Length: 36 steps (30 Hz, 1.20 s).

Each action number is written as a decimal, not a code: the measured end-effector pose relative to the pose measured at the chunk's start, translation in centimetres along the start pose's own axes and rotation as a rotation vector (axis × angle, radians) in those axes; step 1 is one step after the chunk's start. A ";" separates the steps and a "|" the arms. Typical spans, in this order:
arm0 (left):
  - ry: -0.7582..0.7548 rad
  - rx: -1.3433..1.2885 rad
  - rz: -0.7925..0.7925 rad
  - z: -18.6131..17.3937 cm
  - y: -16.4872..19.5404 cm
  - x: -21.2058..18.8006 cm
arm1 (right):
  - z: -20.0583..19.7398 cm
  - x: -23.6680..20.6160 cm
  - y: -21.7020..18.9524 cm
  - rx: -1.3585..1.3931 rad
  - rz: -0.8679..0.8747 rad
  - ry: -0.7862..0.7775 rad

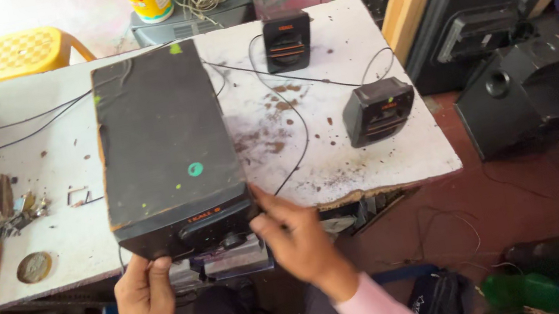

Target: The person uses a screwdriver to tighten a screw on the back of a black speaker, then connects a wire to the speaker and adjusts the control knob on the front panel. The speaker lights up, indicating it is powered on.

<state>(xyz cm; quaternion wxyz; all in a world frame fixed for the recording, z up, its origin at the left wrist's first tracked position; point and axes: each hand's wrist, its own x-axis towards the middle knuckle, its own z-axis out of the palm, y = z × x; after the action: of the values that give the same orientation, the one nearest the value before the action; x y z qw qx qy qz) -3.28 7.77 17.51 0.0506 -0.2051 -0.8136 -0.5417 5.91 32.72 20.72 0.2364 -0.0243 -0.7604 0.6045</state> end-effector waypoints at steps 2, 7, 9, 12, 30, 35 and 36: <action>0.002 0.007 0.008 0.3 0.4 0.2 | -2.7 2.8 2.3 0.305 0.050 -0.166; 0.086 -0.032 0.045 1.1 1.0 0.2 | -4.3 15.9 8.3 -0.528 -0.161 0.087; 0.097 -0.082 0.090 1.1 1.4 0.3 | -2.6 21.7 9.8 -0.815 -0.281 0.058; 0.042 -0.150 -0.047 0.2 2.4 0.5 | 0.0 25.8 11.0 -0.963 -0.222 -0.024; 0.228 0.041 0.248 -3.5 -0.8 -3.0 | -14.1 -9.0 13.6 -1.212 0.049 0.366; 0.555 0.148 -0.055 -7.0 -7.4 -8.7 | -13.7 -17.3 19.8 -1.259 0.866 0.088; 0.586 0.124 -0.159 -7.9 -8.7 -10.0 | -12.1 -19.4 20.6 -1.227 0.875 0.026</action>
<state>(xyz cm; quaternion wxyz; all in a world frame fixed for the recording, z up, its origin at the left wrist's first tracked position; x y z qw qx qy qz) 1.33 -5.01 10.25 0.2529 0.0276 -0.8094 -0.5292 22.74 42.99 -2.98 -0.0724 -0.4587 -0.8787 0.1107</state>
